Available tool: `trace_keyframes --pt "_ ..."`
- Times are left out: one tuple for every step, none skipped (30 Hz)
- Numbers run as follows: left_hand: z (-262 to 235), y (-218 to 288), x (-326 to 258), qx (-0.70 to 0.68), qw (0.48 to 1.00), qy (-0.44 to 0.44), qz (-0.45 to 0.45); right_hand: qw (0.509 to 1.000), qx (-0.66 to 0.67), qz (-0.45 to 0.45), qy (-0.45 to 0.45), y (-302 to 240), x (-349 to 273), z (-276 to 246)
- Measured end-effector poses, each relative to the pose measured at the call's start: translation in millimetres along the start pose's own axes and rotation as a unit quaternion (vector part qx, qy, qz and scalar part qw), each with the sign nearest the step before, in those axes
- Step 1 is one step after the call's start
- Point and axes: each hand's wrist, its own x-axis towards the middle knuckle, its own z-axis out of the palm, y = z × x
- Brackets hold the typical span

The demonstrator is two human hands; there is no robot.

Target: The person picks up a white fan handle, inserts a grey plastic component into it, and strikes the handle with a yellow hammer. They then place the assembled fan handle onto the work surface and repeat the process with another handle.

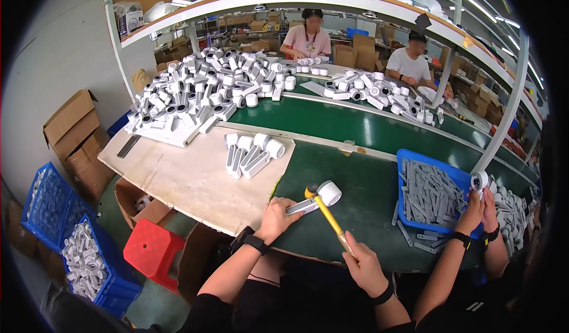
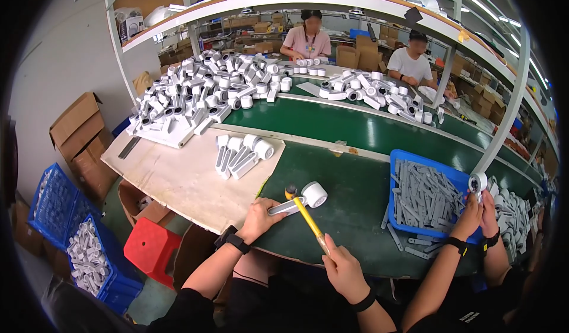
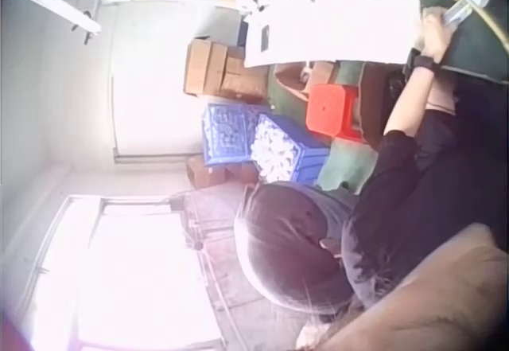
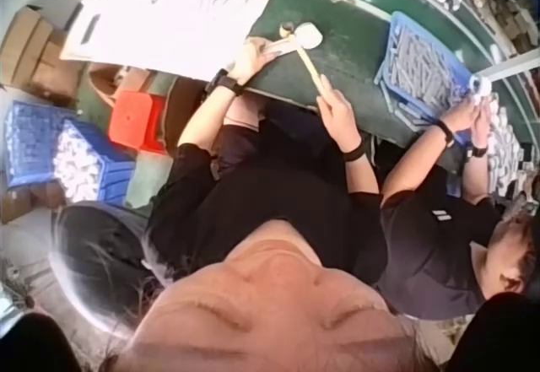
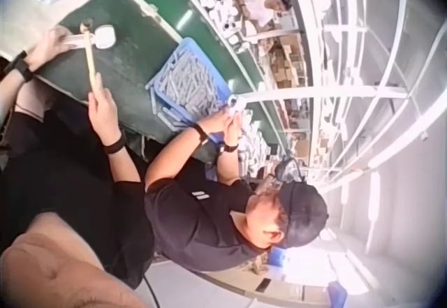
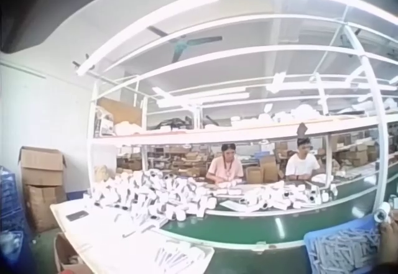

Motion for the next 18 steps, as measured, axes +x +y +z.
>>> trace_keyframes --pt "2 0 -2 0.003 1.000 0.003 -0.005 1.000 -0.001 0.001 -0.001 3 -2 1" --pt "3 -2 -4 0.001 1.000 0.002 -0.005 1.000 -0.024 -0.003 -0.014 10 -3 5" --pt "5 -8 -7 0.008 1.000 0.006 -0.010 0.998 -0.047 -0.007 -0.027 13 -5 7" --pt "5 -11 -6 0.017 1.000 0.012 -0.014 0.998 -0.048 -0.008 -0.027 13 -4 7" --pt "6 -13 -7 0.017 1.000 0.013 -0.012 0.999 -0.040 -0.002 -0.036 13 -2 8" --pt "7 -14 -6 0.008 1.000 0.013 -0.016 0.998 -0.033 0.004 -0.045 12 0 8" --pt "7 -15 -10 0.000 1.000 0.012 -0.024 0.999 -0.015 0.003 -0.037 0 2 5" --pt "9 -15 -11 0.001 1.000 0.013 -0.026 0.999 -0.014 0.002 -0.038 -4 1 8" --pt "10 -15 -11 0.026 0.999 0.033 -0.016 0.999 -0.009 -0.006 -0.048 -7 1 11" --pt "13 -15 -10 0.050 0.997 0.054 -0.005 0.998 -0.005 -0.014 -0.056 -10 -1 11" --pt "14 -24 -12 0.052 0.997 0.056 -0.006 0.995 -0.042 -0.003 -0.090 -7 0 18" --pt "16 -34 -16 0.007 0.998 0.063 -0.002 0.995 -0.040 -0.005 -0.091 -12 -4 19" --pt "16 -33 -13 -0.041 0.997 0.069 0.004 0.995 -0.036 -0.009 -0.095 -15 -5 17" --pt "15 -32 -10 -0.042 0.997 0.069 0.007 0.995 -0.032 -0.013 -0.099 -18 -6 15" --pt "14 -32 -7 -0.031 0.999 0.035 -0.026 0.997 -0.016 -0.004 -0.081 -20 -3 14" --pt "14 -28 -7 -0.023 0.998 -0.004 -0.060 0.997 -0.017 0.001 -0.078 -13 -5 15" --pt "15 -27 -6 -0.025 0.998 -0.001 -0.049 0.998 -0.023 -0.013 -0.064 -2 -6 20" --pt "15 -25 -9 -0.027 0.998 -0.004 -0.048 0.998 -0.029 -0.026 -0.049 5 -8 20"
